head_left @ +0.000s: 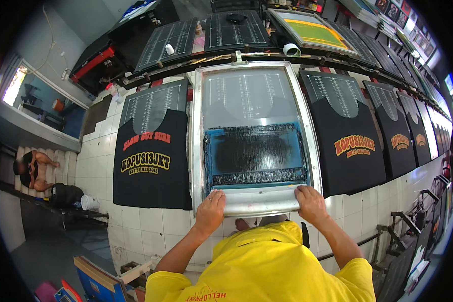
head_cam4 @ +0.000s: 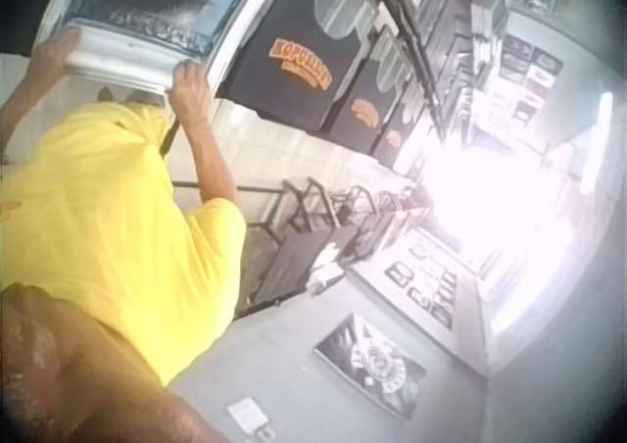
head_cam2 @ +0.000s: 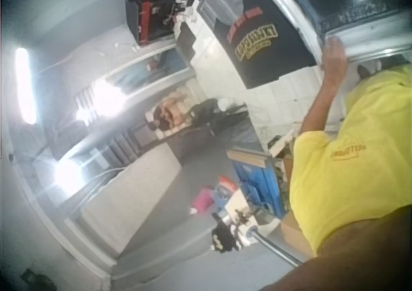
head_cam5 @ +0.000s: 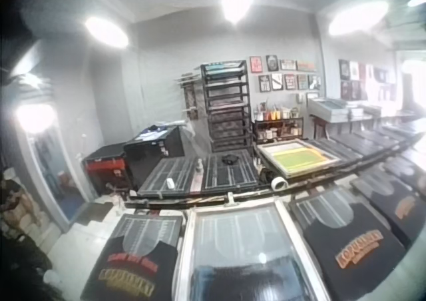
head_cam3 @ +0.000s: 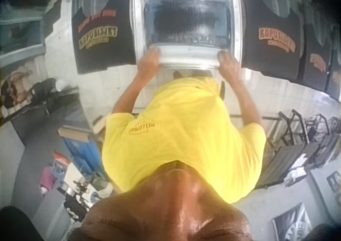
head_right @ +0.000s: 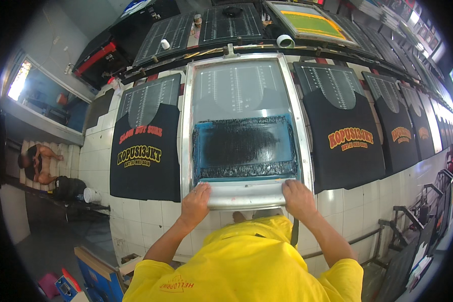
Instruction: The person performs screen printing on shirts by lowering a mesh frame onto the fabric, applying ink, and using a squeegee to spread the ink across the stencil.
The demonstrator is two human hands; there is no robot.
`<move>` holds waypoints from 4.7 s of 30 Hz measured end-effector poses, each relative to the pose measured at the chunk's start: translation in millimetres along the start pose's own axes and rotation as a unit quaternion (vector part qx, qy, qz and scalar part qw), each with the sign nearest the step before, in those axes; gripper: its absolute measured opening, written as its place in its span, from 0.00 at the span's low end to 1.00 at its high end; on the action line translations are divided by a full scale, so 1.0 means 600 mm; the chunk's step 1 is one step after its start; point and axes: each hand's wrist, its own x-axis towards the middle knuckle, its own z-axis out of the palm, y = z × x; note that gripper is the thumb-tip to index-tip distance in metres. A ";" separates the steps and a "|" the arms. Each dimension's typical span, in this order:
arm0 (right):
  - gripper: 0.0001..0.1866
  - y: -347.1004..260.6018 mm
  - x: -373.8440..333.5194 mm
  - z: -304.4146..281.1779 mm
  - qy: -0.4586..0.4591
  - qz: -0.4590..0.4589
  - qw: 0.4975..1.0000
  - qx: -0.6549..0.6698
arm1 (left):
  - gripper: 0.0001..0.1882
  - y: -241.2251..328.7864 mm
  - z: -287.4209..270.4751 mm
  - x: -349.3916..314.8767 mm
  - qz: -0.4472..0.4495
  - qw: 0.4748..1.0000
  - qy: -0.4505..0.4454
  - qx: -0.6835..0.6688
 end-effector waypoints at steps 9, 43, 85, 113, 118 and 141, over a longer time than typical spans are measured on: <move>0.25 0.092 0.174 0.024 0.000 -0.017 1.000 -0.024 | 0.15 -0.113 0.021 0.172 0.012 0.999 -0.014 0.033; 0.16 0.138 0.268 0.023 -0.004 -0.010 0.999 -0.031 | 0.15 -0.163 0.017 0.258 -0.024 0.999 -0.026 -0.013; 0.13 0.127 0.251 -0.001 0.002 0.007 1.000 -0.023 | 0.16 -0.152 -0.006 0.246 -0.031 0.998 -0.043 -0.014; 0.31 -0.026 -0.028 0.025 0.008 -0.034 0.999 -0.021 | 0.21 0.005 -0.014 -0.041 -0.025 0.999 -0.034 -0.020; 0.41 -0.038 -0.042 0.015 -0.052 -0.014 0.998 0.015 | 0.25 0.020 -0.010 -0.063 -0.040 0.995 -0.087 -0.013; 0.10 0.138 -0.023 0.115 0.214 0.427 0.792 0.379 | 0.14 -0.122 0.041 -0.027 -0.462 0.869 0.110 -0.142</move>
